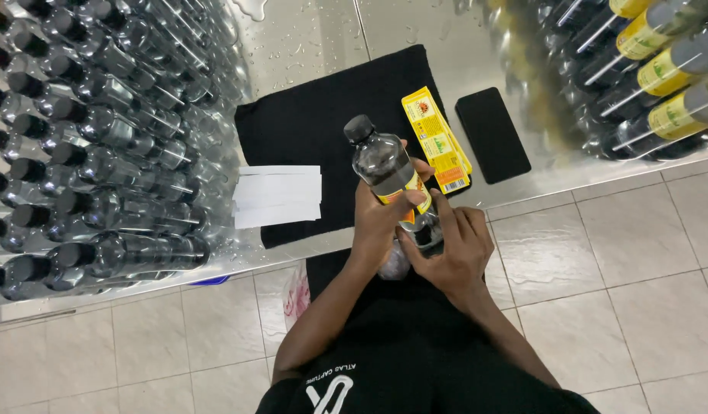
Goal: Manually applying adhesive labels to plastic bottles at a workstation in a production facility.
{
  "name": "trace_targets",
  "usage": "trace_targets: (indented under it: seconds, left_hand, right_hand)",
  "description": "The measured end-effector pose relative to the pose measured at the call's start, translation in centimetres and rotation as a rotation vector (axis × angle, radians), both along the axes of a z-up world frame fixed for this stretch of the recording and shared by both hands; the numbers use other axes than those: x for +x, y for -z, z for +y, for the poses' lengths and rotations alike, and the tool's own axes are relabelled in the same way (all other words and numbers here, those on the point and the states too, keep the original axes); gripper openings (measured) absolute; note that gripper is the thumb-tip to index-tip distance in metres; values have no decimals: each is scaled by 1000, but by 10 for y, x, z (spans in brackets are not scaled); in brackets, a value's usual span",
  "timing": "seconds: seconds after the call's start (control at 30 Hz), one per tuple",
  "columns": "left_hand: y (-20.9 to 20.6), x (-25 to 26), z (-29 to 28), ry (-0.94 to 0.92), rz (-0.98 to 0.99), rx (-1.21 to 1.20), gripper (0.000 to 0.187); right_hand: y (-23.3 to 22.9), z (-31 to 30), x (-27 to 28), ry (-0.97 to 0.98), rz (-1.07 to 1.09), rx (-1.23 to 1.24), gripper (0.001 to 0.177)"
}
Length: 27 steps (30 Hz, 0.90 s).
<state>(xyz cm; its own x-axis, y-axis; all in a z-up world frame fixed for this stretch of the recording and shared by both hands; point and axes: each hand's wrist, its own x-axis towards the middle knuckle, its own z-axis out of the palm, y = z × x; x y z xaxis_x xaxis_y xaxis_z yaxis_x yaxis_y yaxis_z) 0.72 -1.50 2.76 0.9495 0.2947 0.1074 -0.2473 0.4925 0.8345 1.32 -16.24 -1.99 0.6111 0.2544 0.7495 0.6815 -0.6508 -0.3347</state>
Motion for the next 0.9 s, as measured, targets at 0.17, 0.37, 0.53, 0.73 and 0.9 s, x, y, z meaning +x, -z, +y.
trace_targets:
  seconds: [0.17,0.37,0.53,0.73,0.9]
  left_hand:
    - [4,-7,-14,-49,28,-51,68]
    - [-6,-22,-26,-56,18,74,66]
    - [-11,-32,-28,-40,8,101,71]
    - [-34,-42,-27,103,40,599,99]
    - [-14,-32,-22,72,-258,912,82]
  right_hand:
    - [3,2,-2,0,-88,26,62]
    - [-3,3,-7,17,-119,67,51]
    - [-17,4,-16,1,-54,89,52]
    - [-32,-4,-20,-8,259,255,43]
    - [-62,-14,28,124,806,153,51]
